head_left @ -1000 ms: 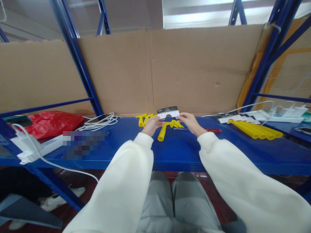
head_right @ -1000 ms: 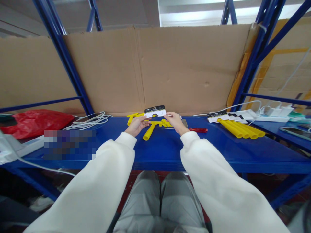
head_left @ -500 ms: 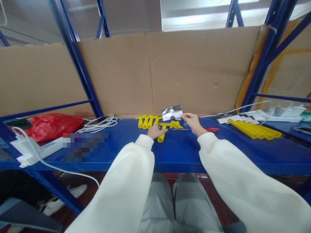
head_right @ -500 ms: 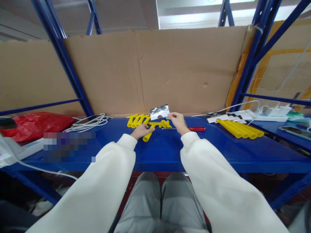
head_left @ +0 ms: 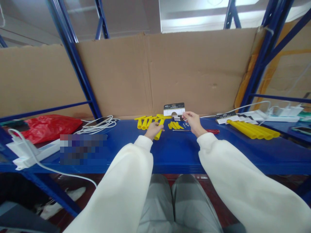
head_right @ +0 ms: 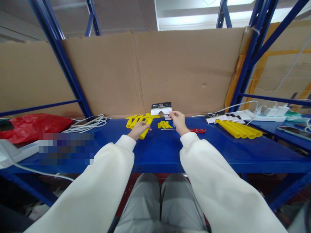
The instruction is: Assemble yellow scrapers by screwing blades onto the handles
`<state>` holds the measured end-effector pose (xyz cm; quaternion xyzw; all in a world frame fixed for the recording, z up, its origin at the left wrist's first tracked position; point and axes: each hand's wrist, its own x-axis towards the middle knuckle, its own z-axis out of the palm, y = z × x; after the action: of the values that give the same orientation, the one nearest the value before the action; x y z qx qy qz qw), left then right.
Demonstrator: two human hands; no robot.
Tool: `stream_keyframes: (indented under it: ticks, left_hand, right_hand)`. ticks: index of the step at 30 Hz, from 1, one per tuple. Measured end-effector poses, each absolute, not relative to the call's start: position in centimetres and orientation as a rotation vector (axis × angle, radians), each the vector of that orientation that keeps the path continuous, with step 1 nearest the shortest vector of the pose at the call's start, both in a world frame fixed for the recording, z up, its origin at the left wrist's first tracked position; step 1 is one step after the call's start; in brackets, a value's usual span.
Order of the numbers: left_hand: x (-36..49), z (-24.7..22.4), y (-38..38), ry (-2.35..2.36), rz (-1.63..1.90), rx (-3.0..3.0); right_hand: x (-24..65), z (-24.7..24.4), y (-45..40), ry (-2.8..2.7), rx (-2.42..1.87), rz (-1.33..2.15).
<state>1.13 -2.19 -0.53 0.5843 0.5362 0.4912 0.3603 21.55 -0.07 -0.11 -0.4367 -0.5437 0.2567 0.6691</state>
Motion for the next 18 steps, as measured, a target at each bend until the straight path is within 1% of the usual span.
stream_keyframes:
  ticks: [6, 10, 15, 18]
  left_hand:
    - [0.7, 0.1, -1.6, 1.321, 1.468, 1.195]
    - [0.4, 0.5, -1.0, 1.204, 1.621, 0.838]
    - [0.1, 1.2, -0.7, 0.939, 1.7, 0.513]
    - [-0.3, 1.4, -0.8, 0.881, 1.729, 0.421]
  right_hand:
    - [21.4, -0.1, -0.2, -1.189, -0.988, 0.635]
    - [21.3, 0.0, -0.5, -1.191, -0.978, 0.671]
    - [20.9, 0.4, -1.1, -1.18, -0.971, 0.721]
    - [20.8, 0.5, -1.3, -1.204, -0.975, 0.729]
